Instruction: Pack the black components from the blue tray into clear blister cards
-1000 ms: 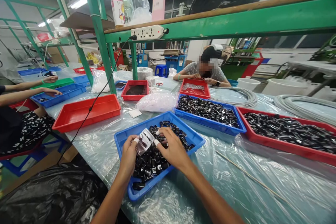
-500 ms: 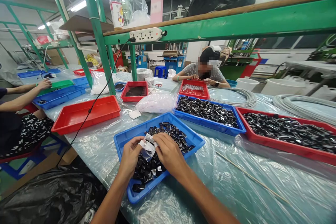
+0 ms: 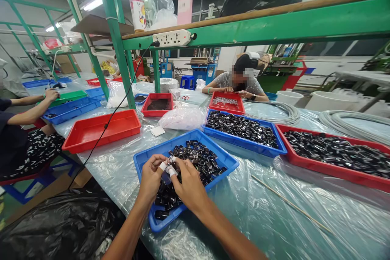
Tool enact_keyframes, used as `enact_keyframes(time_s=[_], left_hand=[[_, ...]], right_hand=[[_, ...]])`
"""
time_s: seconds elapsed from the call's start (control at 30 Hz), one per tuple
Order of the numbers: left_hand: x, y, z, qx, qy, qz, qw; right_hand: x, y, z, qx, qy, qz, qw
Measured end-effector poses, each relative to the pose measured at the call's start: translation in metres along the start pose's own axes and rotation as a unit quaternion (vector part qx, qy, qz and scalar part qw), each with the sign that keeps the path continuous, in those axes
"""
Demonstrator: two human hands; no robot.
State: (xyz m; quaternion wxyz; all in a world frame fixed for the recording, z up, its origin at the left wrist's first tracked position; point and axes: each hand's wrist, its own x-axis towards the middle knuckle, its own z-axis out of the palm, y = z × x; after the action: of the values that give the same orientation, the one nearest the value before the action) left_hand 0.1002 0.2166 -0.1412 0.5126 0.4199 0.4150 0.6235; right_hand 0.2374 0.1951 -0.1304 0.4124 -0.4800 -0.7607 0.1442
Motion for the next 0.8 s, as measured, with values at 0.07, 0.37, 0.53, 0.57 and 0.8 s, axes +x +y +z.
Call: enact_keyframes(time_s=[0.07,0.37,0.53,0.57,0.8], left_hand=[[-0.001,0.001,0.001,0.011,-0.016,-0.002,1.000],[-0.008,0.002,0.002,0.048,-0.080,-0.007,0.996],[-0.002,-0.003,0.006,0.051,-0.014,-0.033,0.998],[0.001,-0.004,0.006,0.043,0.014,-0.034,0.998],[-0.045,0.027,-0.033,0.176,0.146,0.066,0.971]], right_hand=[[0.001,0.002,-0.002,0.053,-0.012,0.037,0.998],[0.004,0.015,-0.007,0.148,-0.003,0.092,0.985],[-0.002,0.023,-0.001,0.165,0.055,0.061,0.983],[-0.002,0.024,0.000,0.175,0.072,0.060,0.980],[0.010,0.031,-0.044,0.103,0.068,0.041,0.991]])
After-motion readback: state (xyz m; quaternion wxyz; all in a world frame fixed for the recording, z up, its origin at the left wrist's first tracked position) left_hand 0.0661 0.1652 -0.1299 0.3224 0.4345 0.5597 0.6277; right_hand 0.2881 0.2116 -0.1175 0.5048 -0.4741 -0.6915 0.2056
